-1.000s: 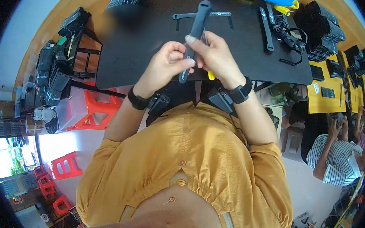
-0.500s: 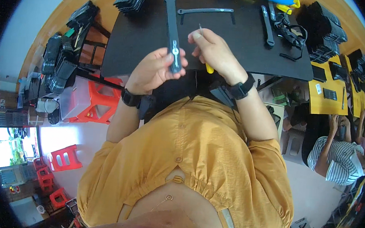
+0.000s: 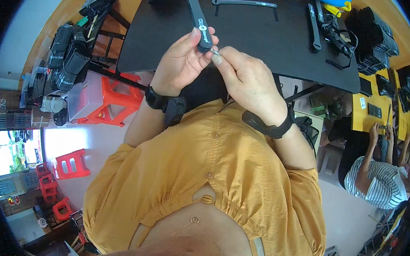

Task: The person is assembling components of a leather strap using a small poking tool.

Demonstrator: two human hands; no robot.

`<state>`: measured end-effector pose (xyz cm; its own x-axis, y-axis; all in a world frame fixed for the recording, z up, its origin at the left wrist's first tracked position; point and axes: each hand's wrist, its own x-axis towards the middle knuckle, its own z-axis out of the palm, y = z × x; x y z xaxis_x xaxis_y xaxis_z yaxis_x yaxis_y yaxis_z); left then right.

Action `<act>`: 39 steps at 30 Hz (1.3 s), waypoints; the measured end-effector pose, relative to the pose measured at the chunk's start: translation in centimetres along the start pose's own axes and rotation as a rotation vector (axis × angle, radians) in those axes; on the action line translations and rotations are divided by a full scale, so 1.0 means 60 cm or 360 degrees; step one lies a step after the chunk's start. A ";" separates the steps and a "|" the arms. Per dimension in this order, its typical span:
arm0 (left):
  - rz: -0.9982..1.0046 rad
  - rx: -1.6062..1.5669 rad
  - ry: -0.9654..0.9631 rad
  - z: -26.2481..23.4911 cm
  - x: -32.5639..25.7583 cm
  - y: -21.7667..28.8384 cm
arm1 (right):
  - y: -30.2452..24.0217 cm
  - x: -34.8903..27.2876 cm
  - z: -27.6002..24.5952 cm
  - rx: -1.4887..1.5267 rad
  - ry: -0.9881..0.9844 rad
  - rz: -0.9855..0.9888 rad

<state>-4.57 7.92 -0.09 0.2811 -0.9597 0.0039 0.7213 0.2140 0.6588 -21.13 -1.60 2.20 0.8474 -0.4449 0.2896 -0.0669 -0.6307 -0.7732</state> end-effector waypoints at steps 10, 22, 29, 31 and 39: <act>-0.0037 -0.0090 -0.0025 -0.002 0.003 -0.015 | -0.005 -0.007 0.007 0.0058 0.0077 0.0053; 0.0033 0.0009 0.0076 0.000 0.004 -0.025 | 0.010 -0.002 0.009 0.0227 0.0064 0.0128; 0.0036 0.0252 0.0093 0.007 0.008 -0.015 | 0.004 0.000 0.002 0.0162 0.0253 0.0019; 0.0032 0.0242 0.0093 0.013 0.006 -0.011 | -0.001 0.004 -0.003 0.0118 0.0347 -0.0034; -0.0032 0.0230 0.0067 0.005 0.019 -0.001 | 0.042 0.026 0.034 0.0260 0.0468 -0.0446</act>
<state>-4.52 6.72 0.10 0.2964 -0.9542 -0.0400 0.6291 0.1635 0.7599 -18.92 -2.57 -0.48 0.6333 -0.4480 0.6311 0.2485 -0.6545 -0.7140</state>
